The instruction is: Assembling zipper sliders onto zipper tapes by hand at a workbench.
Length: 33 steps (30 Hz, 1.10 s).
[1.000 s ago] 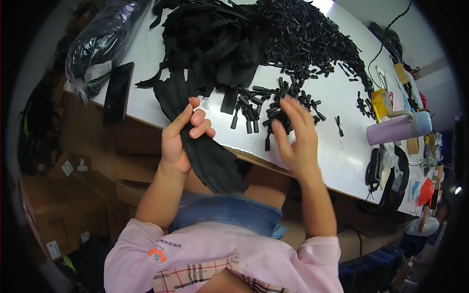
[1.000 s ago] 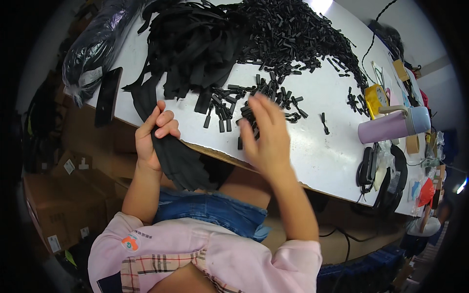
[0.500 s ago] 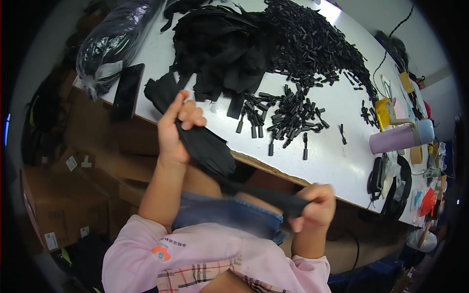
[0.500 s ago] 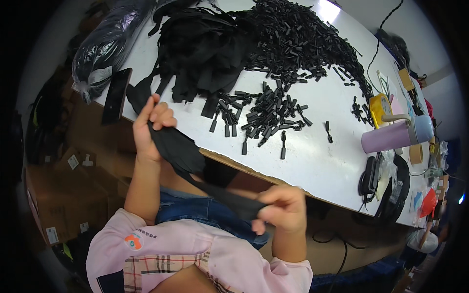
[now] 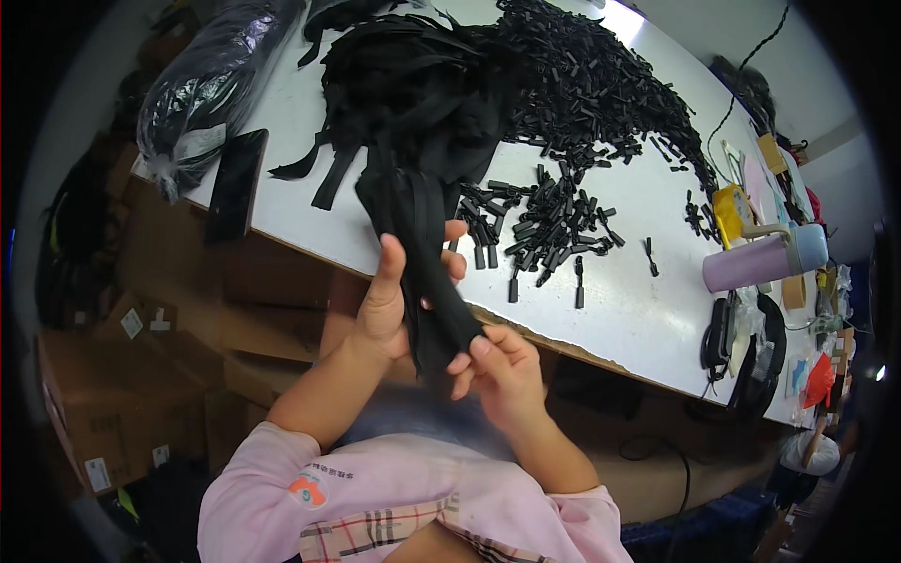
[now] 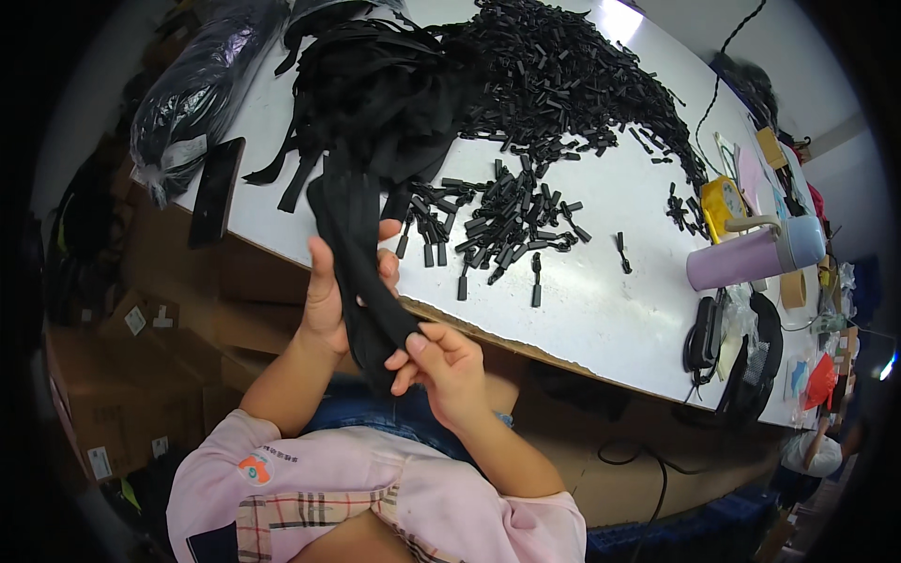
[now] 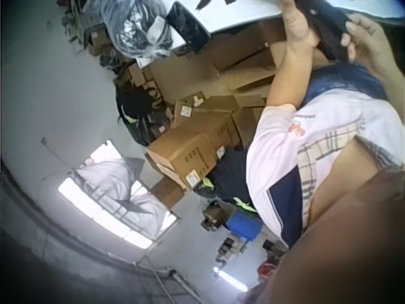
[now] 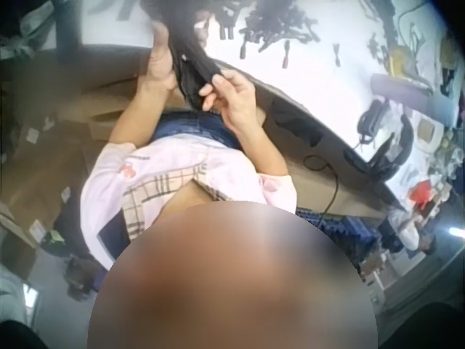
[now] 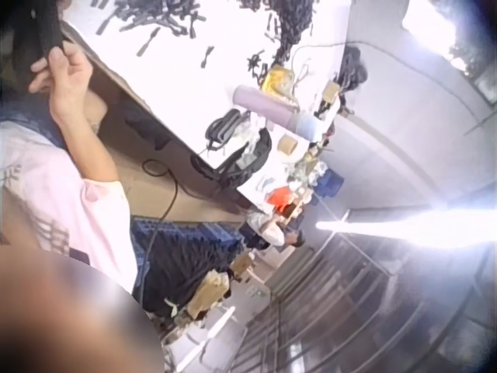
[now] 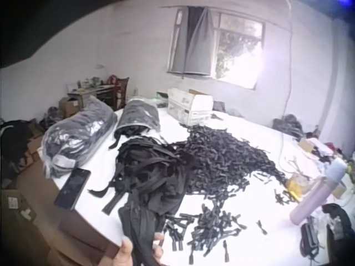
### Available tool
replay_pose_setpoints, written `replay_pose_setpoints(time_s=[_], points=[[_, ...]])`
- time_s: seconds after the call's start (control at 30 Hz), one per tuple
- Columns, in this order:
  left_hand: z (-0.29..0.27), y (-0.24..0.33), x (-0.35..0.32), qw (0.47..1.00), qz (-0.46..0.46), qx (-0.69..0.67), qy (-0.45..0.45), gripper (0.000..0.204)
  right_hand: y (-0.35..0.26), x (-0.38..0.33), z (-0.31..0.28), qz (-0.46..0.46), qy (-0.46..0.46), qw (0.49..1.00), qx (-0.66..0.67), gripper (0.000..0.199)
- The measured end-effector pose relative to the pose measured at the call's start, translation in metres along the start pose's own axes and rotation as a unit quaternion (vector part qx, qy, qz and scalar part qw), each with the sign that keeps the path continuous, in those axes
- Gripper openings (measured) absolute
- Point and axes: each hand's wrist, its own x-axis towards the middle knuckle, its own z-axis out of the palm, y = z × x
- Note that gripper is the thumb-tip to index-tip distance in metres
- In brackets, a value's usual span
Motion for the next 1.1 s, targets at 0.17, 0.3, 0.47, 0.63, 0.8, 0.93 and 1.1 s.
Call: replay_pose_setpoints(time_s=[0.17, 0.3, 0.47, 0.63, 0.8, 0.93, 1.1], points=[[0.007, 0.007, 0.001, 0.983, 0.026, 0.144, 0.111, 0.019, 0.011, -0.008, -0.011, 0.0, -0.008, 0.971, -0.238, 0.017], [0.008, -0.006, -0.01, 0.961, 0.012, 0.264, 0.079, 0.017, -0.013, -0.006, -0.009, -0.178, -0.003, 0.803, -0.569, 0.019], [0.009, -0.013, -0.024, 0.921, -0.136, 0.364, -0.007, 0.018, -0.047, 0.011, 0.008, -0.434, 0.065, 0.719, -0.539, 0.024], [0.003, -0.021, -0.024, 0.932, -0.08, 0.35, -0.046, 0.031, -0.044, 0.008, -0.008, -0.37, -0.009, 0.791, -0.487, 0.017], [0.006, -0.021, -0.025, 0.941, -0.016, 0.335, -0.051, 0.022, -0.032, -0.006, -0.012, -0.133, -0.029, 0.963, -0.234, 0.006], [0.01, -0.02, -0.029, 0.9, -0.004, 0.435, -0.033, 0.017, -0.026, -0.004, -0.017, -0.099, -0.013, 0.976, -0.193, 0.005], [0.007, -0.031, -0.031, 0.795, 0.093, 0.598, -0.039, 0.017, -0.022, -0.004, -0.015, -0.197, 0.012, 0.92, -0.337, 0.005]])
